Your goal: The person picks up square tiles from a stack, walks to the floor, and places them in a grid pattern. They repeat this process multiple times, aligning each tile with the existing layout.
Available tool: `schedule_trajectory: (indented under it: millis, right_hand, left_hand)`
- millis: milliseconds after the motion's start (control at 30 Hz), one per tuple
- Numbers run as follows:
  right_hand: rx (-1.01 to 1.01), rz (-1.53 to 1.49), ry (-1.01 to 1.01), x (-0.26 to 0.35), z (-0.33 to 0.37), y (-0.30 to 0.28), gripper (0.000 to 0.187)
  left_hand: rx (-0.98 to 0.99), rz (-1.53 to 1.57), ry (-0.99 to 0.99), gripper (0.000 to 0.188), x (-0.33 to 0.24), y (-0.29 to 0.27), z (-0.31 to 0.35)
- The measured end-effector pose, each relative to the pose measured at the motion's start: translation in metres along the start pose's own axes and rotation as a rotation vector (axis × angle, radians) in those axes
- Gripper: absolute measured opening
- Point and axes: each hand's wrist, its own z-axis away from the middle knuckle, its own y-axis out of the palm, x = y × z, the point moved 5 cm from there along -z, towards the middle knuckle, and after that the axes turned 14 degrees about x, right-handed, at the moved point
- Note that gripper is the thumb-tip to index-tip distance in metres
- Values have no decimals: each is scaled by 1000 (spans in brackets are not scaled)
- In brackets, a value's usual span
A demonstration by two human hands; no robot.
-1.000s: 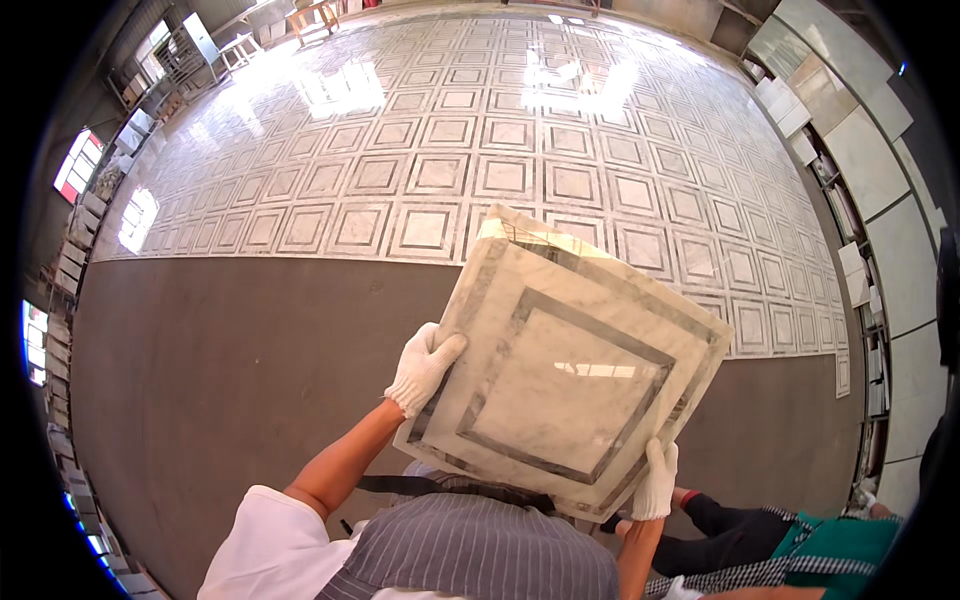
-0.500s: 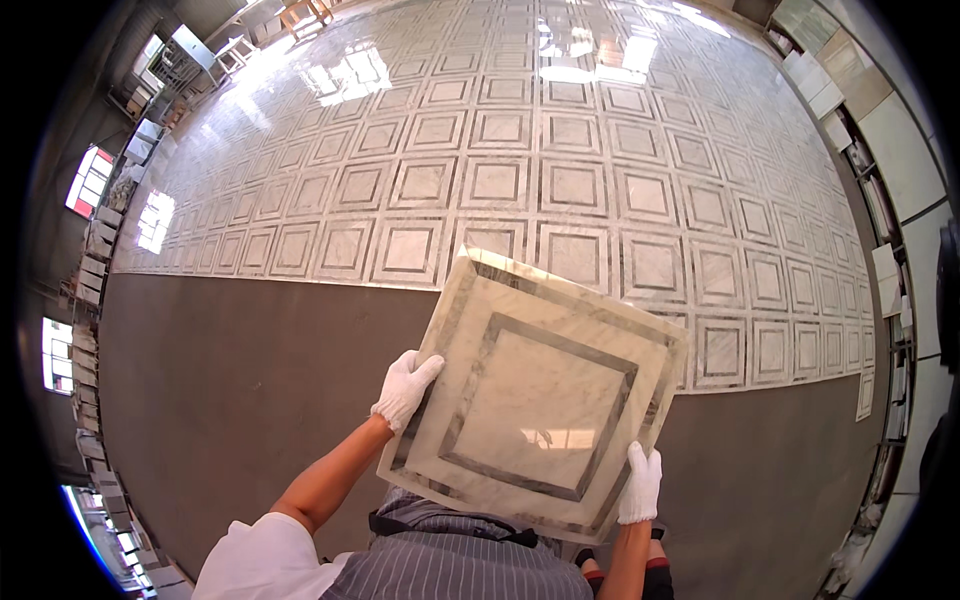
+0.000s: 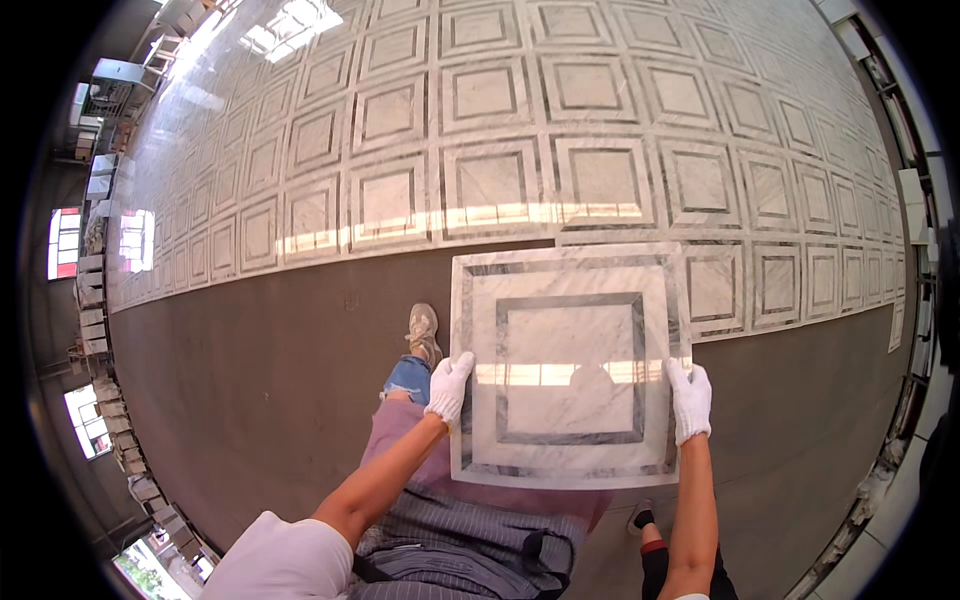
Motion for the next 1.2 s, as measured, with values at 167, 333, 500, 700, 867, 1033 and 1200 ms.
schedule_trajectory:
  millis: [167,333,500,700,867,1033,1200]
  right_hand:
    - [-15,106,34,-24,-99,103,39]
    - [47,99,77,-82,-172,201,40]
    - [104,-23,135,-140,-227,285,45]
    - [167,18,109,-197,-283,343,60]
    - [235,226,175,-203,-338,369,72]
    - [296,288,215,-204,-385,382,76]
    - [304,335,284,-201,-395,391,79]
  left_hand:
    - [39,-93,-68,41,50,-41,-104]
    - [97,-323,-264,43,99,-93,-187]
    - [135,207,-358,34,181,-129,-253]
    - [-47,344,-349,31,218,-129,-314]
    - [-22,396,-227,34,244,-126,-370]
    - [-42,379,-160,35,253,-125,-413]
    - [-82,352,-182,40,252,-123,-433]
